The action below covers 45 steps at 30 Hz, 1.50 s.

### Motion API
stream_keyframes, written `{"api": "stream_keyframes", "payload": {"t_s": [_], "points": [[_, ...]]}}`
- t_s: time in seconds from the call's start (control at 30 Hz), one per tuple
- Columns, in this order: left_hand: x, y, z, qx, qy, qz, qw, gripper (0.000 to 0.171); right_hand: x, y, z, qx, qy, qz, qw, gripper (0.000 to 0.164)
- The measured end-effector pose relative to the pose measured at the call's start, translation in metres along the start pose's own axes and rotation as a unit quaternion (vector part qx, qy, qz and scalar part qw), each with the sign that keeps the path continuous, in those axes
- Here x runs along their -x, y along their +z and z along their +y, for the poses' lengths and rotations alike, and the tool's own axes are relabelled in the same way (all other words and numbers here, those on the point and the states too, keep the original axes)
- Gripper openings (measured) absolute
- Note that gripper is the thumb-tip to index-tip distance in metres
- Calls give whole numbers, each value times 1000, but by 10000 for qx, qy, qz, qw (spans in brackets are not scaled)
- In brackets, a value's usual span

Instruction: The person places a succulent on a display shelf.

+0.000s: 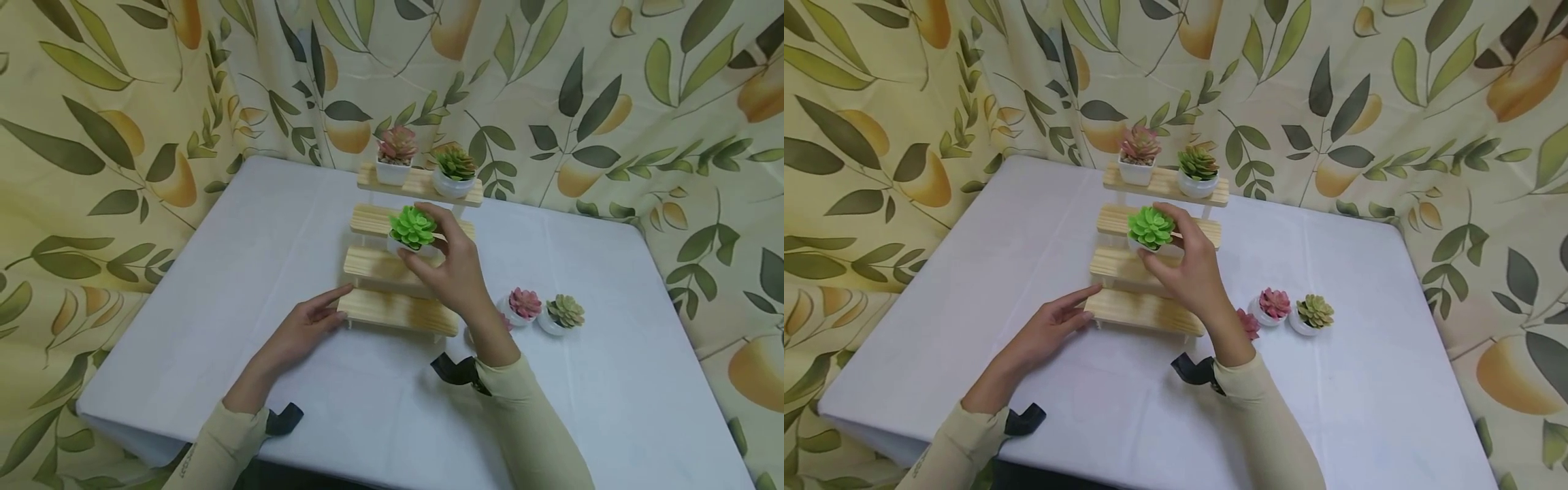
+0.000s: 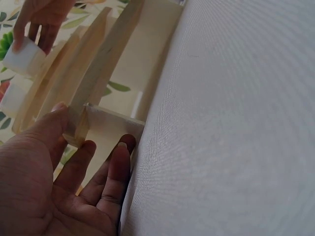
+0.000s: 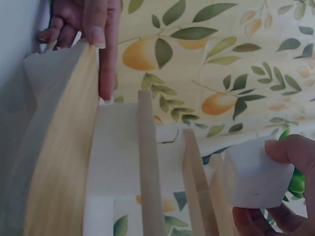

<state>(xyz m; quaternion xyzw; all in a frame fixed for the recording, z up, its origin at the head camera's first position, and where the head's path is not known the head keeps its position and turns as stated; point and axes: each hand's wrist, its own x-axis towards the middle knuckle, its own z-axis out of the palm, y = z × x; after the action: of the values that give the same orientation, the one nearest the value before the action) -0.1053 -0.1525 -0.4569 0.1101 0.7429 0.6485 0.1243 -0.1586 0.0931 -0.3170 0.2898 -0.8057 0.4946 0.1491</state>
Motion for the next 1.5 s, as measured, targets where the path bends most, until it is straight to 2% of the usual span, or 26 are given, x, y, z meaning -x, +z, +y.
{"api": "stream_keyframes", "payload": {"t_s": [0.2,0.4,0.57,0.73,0.87,1.07,1.27,1.5], "points": [[-5,-2,-14,-205,152,49,9997,49,-10,2,1,-171,57,-60,9998,61],[-6,-3,-21,-234,81,58,9997,49,-20,7,5,-300,99,-340,9989,58],[-6,-3,-22,-323,110,40,9994,50,-24,9,6,-320,-122,-661,9972,57],[-6,-4,-22,-368,190,37,9991,51,-28,11,8,-227,-362,-786,9960,56],[-6,-4,-22,-401,186,43,9990,50,-32,12,8,-139,-285,-865,9957,56],[-6,-4,-22,-385,133,54,9992,51,-35,15,11,-464,-148,-955,9942,57],[-6,-3,-22,-277,102,32,9996,51,-37,17,13,-517,-60,-957,9940,57],[-7,-4,-22,-308,186,13,9994,52,-37,18,16,-478,197,-972,9939,59]]}}
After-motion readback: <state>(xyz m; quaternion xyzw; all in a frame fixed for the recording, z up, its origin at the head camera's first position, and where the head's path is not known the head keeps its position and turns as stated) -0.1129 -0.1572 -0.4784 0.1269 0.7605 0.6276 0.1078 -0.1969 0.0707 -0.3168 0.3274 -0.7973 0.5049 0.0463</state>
